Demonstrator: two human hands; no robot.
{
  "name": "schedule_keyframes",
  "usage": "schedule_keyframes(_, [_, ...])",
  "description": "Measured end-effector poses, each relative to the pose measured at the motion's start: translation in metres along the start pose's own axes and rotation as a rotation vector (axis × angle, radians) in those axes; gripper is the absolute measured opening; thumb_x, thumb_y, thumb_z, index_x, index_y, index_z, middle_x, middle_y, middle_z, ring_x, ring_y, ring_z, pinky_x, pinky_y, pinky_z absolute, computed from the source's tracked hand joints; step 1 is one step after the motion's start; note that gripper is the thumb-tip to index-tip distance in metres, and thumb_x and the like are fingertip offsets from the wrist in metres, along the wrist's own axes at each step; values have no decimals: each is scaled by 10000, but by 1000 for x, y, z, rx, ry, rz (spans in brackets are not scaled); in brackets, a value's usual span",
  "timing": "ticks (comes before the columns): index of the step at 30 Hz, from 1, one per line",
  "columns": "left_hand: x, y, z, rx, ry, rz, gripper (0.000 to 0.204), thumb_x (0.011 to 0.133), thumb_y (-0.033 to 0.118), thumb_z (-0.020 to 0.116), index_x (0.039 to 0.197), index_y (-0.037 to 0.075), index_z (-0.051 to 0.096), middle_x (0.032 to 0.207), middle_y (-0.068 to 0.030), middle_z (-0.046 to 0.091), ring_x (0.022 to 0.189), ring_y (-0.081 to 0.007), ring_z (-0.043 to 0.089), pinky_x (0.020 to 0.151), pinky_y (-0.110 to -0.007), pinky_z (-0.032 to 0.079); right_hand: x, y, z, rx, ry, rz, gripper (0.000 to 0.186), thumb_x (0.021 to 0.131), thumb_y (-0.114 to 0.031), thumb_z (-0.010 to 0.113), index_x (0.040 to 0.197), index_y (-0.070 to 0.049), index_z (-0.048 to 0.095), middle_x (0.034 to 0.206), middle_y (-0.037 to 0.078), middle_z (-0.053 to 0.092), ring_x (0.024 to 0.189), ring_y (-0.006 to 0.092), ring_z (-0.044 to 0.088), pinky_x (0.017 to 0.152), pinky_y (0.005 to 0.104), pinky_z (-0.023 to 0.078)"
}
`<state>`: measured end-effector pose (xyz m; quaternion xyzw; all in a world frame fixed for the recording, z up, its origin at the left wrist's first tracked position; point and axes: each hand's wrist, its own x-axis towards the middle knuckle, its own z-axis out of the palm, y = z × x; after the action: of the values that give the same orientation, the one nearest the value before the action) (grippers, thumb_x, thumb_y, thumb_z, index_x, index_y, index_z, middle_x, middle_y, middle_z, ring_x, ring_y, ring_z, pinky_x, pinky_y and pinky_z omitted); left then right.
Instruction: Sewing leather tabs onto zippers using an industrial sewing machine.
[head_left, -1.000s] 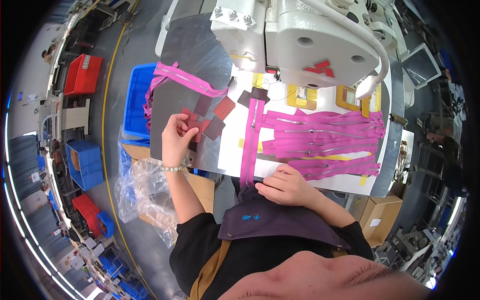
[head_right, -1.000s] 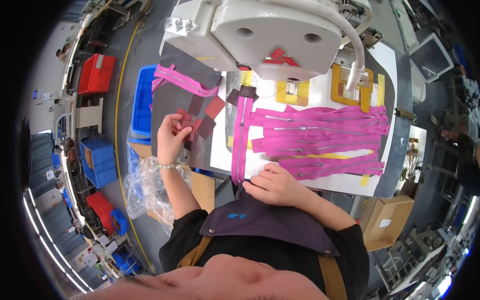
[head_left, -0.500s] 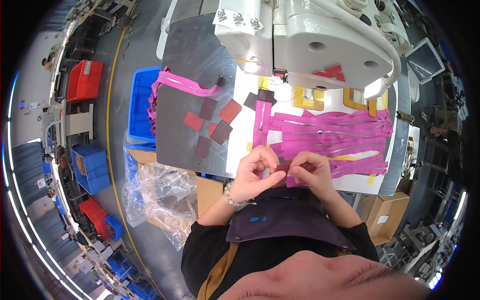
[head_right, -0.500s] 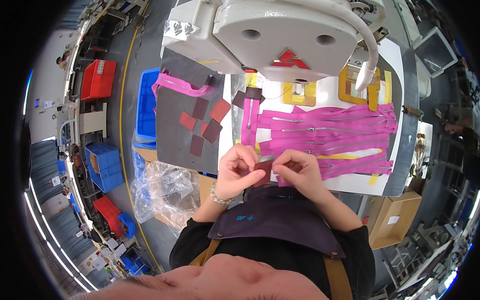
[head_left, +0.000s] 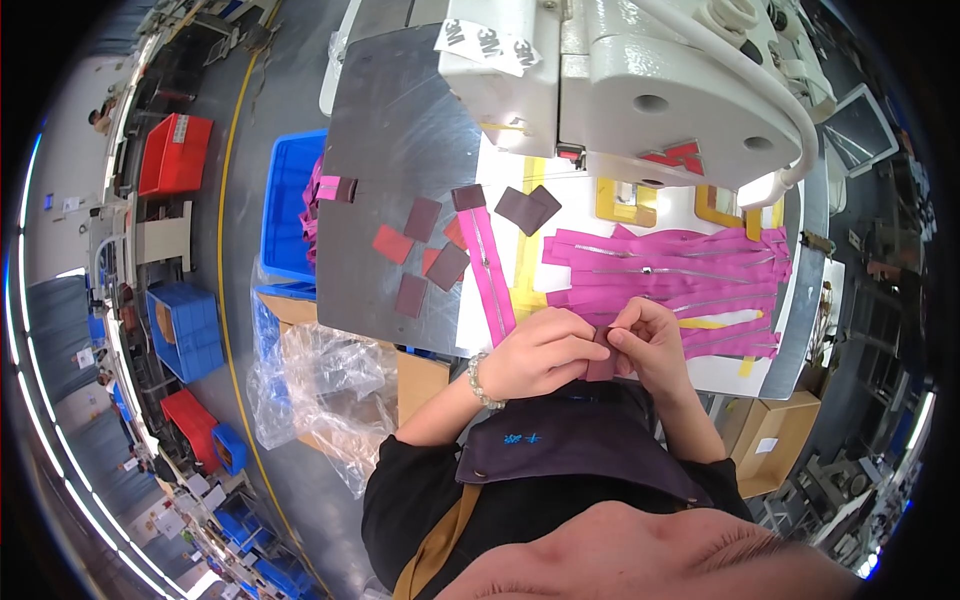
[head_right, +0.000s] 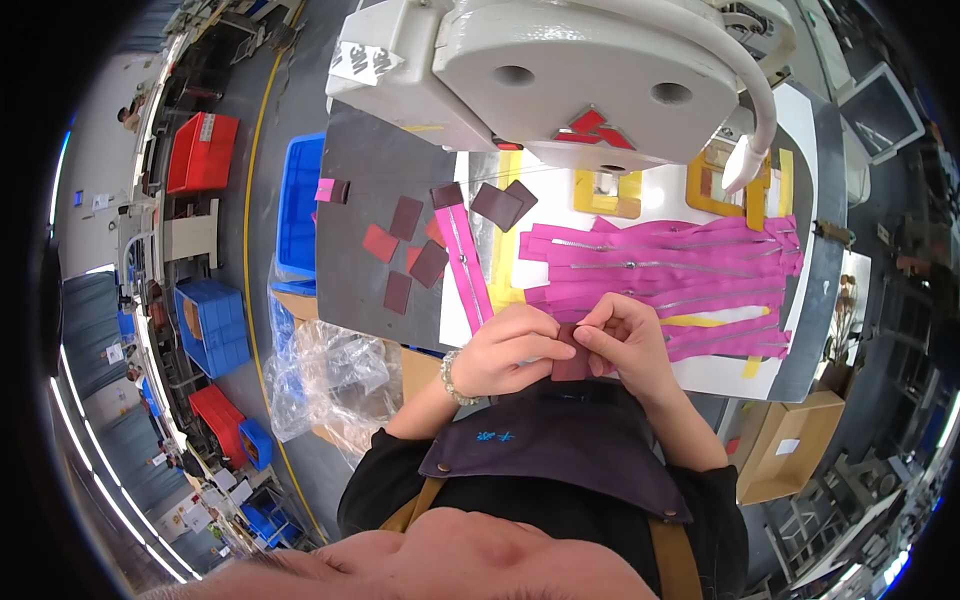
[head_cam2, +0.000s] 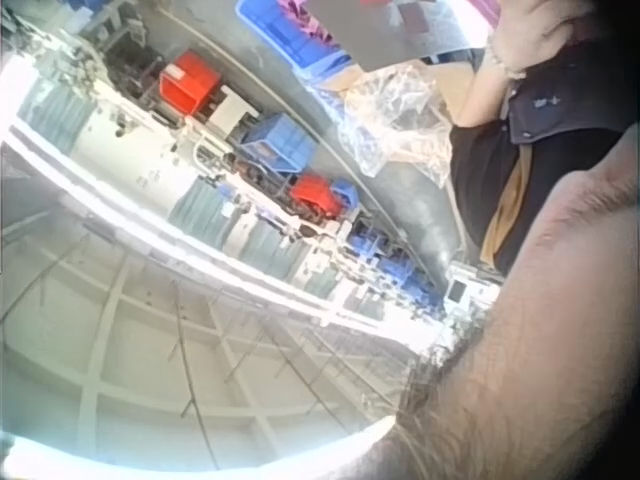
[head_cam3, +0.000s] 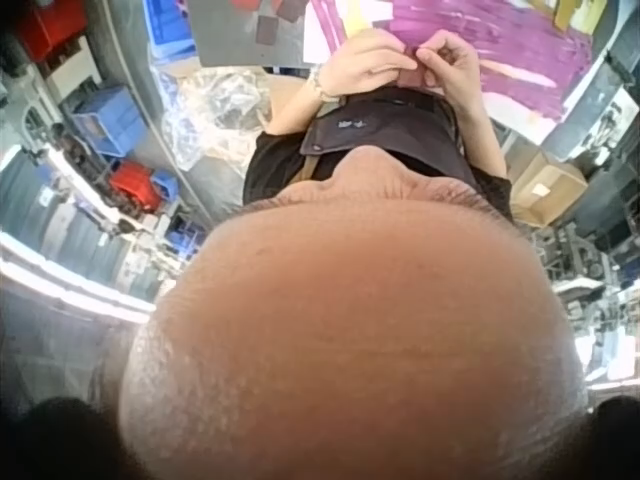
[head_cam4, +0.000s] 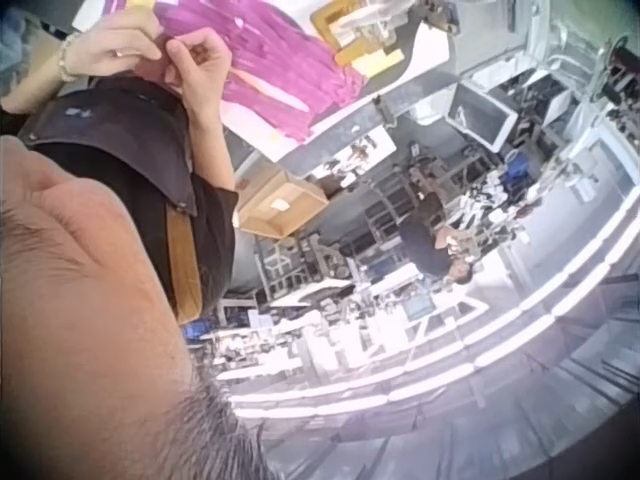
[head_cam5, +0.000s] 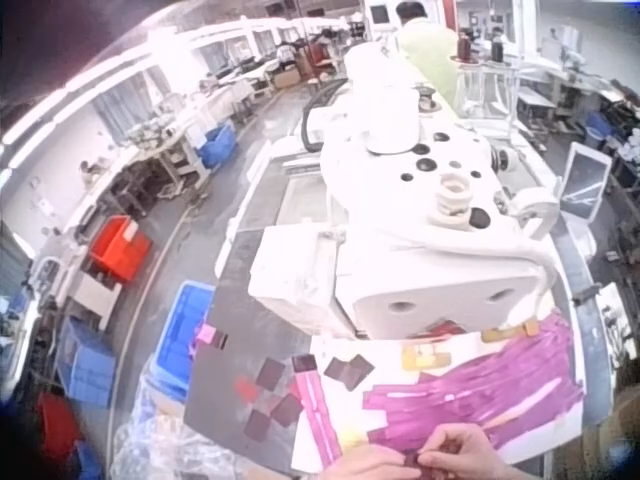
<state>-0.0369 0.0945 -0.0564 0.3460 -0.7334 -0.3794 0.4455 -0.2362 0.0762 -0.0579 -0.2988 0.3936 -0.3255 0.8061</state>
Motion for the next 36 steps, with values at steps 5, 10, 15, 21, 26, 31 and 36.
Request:
schedule_keyframes(5, [-2, -1, 1, 82, -1, 111, 298, 657, 52, 722, 947, 94, 664, 915, -40, 586, 833, -224, 592, 704, -331, 467, -1, -1, 0, 154, -53, 8, 135, 835, -18, 658, 786, -33, 533, 650, 32, 589, 467, 64, 529, 409, 178, 366])
schedule_keyframes(10, [-1, -1, 1, 48, 52, 111, 304, 619, 17, 739, 914, 69, 687, 905, -70, 600, 783, -226, 596, 659, -322, 466, -6, -2, -2, 26, -20, -10, 136, 824, -8, 668, 776, -24, 541, 656, 38, 594, 472, 75, 533, 427, 186, 392])
schedule_keyframes(15, [-1, 6, 13, -175, 163, -151, 234, 648, 3, 766, 867, 46, 695, 946, -82, 635, 793, -186, 612, 670, -290, 484, -10, -6, 4, -394, 100, -300, 93, 803, 16, 687, 793, 2, 596, 644, 22, 595, 541, 93, 575, 477, 204, 444])
schedule_keyframes(21, [4, 7, 24, -356, 289, -393, 148, 683, -49, 763, 773, 10, 660, 888, -120, 667, 804, -163, 645, 697, -276, 512, -10, -9, 4, -941, 136, -680, 109, 808, -10, 691, 885, 22, 621, 718, 42, 626, 646, 121, 621, 541, 227, 488])
schedule_keyframes(26, [10, 7, 22, -355, 367, -311, 136, 702, -69, 740, 751, 4, 636, 867, -139, 666, 774, -174, 658, 677, -266, 520, -4, 2, 5, -30, -29, -332, 174, 848, -64, 648, 977, 29, 577, 851, 93, 635, 689, 136, 635, 602, 224, 508])
schedule_keyframes(31, [14, 4, 25, -292, 334, -271, 134, 709, -63, 739, 759, -2, 631, 871, -135, 660, 770, -170, 654, 669, -262, 522, -1, 4, 1, -17, 18, -287, 117, 840, -8, 632, 933, 36, 578, 854, 88, 612, 667, 126, 621, 593, 224, 507])
schedule_keyframes(36, [12, -1, 27, -442, 301, -439, 127, 733, -71, 719, 773, -16, 612, 897, -130, 638, 779, -152, 640, 665, -252, 527, -4, 4, 6, -133, 135, -422, 102, 822, 72, 614, 914, 47, 577, 833, 75, 592, 661, 119, 612, 584, 220, 504])
